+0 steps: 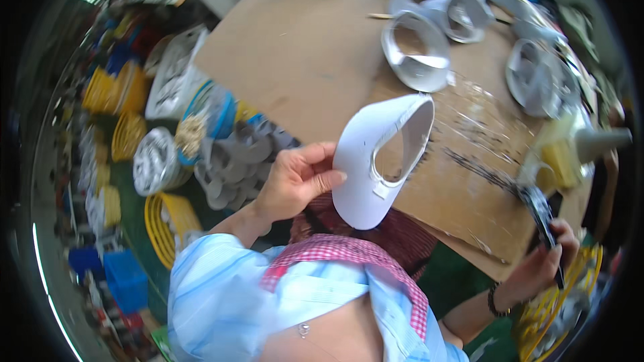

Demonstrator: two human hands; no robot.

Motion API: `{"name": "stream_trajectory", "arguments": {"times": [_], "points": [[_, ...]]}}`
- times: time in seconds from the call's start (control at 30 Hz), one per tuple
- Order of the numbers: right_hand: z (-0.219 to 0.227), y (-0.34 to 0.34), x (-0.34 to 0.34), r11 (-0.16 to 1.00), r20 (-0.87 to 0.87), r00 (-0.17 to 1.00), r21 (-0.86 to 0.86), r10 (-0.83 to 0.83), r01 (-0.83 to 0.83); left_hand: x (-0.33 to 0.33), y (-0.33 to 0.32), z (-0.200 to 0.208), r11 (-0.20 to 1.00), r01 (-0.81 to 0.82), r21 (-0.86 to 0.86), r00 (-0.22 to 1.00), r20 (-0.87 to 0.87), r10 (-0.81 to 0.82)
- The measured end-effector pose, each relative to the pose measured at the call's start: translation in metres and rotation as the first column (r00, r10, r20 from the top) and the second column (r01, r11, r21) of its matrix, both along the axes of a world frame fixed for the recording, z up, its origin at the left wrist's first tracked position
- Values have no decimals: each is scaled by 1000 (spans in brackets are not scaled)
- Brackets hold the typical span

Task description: The person dips a brush into glue, applies it along the edges of shoe components, and folds and presses the components together by hand.

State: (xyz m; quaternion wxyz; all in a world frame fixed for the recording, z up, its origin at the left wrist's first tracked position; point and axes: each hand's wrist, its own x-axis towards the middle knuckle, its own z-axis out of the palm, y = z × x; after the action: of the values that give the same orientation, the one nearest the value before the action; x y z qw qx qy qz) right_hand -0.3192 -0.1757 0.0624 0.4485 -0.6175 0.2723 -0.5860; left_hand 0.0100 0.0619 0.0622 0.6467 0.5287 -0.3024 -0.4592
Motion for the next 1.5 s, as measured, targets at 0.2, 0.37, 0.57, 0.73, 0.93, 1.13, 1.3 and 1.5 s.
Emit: {"name": "stream_trajectory", "arguments": {"times": [0.2, 0.37, 0.57, 0.73, 0.93, 1.13, 1.3, 1.5], "points": [[-29, -17, 12, 988, -127, 982, 81, 141, -132, 73, 129, -22, 708, -701, -88, 643, 352, 680], [-22, -11, 49, 978, -123, 972, 87, 199, -189, 138, 231, -89, 542, -840, -26, 532, 157, 832], [-14, 12, 70, 977, -185, 960, 41, 211, -207, 183, 253, -231, 539, -836, 106, 508, -224, 832], [-2, 12, 50, 988, -289, 945, 34, 154, -150, 194, 223, -351, 274, -830, 486, 55, -418, 907], [-7, 26, 164, 880, -463, 751, 185, 470, -437, 211, 317, -382, 240, -894, 378, 139, -276, 951], [-12, -13, 250, 821, -833, 540, -392, -124, -416, 141, 235, -307, 108, -962, 252, 221, 480, 849], [-32, -61, 276, 607, -753, 519, -645, -404, -464, 66, 98, -110, 679, -732, 57, 663, 289, 691], [6, 42, 222, 586, -693, 658, -675, -295, -449, 9, -45, -65, 999, 38, 38, 908, -418, -19]]}}
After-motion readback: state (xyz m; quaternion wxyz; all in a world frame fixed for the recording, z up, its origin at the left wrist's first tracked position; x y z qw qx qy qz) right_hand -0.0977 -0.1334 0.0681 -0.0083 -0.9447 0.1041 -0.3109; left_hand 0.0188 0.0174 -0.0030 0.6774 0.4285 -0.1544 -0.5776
